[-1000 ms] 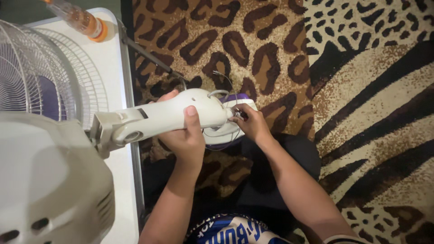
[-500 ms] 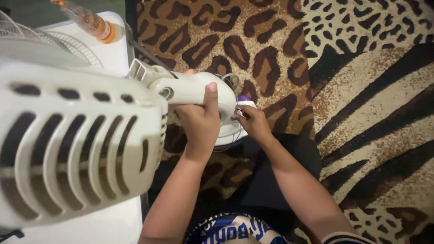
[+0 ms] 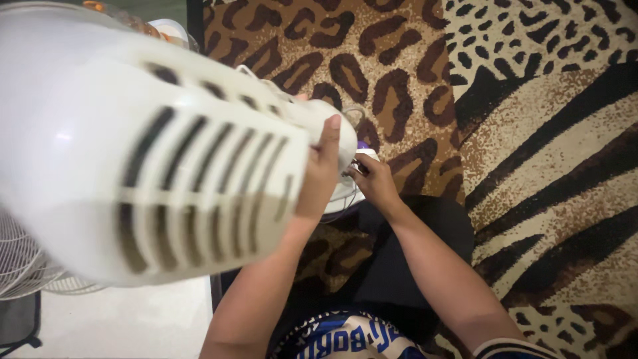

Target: The person sits on the floor and uses a screwdriver to remove a screw from the base of a white electric fan. They then detach the fan head from the stand and set it aside.

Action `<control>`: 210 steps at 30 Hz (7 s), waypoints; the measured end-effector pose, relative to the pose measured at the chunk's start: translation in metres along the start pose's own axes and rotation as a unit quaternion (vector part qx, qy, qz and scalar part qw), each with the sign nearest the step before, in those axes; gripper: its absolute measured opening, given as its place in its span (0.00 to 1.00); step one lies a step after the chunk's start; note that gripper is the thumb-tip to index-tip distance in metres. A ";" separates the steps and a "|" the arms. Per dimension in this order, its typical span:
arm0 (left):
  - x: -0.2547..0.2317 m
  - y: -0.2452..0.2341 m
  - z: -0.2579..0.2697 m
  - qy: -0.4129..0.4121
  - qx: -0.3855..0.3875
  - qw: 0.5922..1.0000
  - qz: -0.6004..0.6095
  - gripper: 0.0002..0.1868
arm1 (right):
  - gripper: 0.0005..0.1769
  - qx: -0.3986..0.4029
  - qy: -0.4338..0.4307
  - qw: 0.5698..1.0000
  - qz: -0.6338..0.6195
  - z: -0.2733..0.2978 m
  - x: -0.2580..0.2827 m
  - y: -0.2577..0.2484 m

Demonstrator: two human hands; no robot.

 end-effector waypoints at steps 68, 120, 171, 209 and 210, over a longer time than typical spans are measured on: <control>0.008 -0.082 0.131 -0.176 0.244 0.815 0.495 0.12 | 0.20 0.095 -0.217 0.971 -0.027 0.167 0.195 -0.046; -0.037 -0.022 0.107 -0.050 0.199 0.964 0.167 0.24 | 0.16 0.003 -0.174 0.984 -0.040 0.131 0.173 -0.129; 0.024 0.040 0.010 0.005 0.318 0.884 0.342 0.38 | 0.15 0.019 0.065 0.991 0.116 0.019 0.030 -0.016; 0.017 0.059 0.030 -0.067 0.137 0.952 0.267 0.26 | 0.15 0.364 0.031 0.902 0.232 -0.081 -0.011 -0.022; 0.016 0.066 0.028 -0.053 0.115 0.940 0.316 0.27 | 0.15 0.372 0.047 0.905 0.202 -0.083 -0.011 -0.023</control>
Point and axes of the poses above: each hand's wrist, its own z-axis away from the middle knuckle, its own y-axis out of the palm, x = y × z, the point moved 6 cm from there along -z, towards the middle knuckle, and after that the axes turned 2 degrees about -z, right-handed, at the moved point
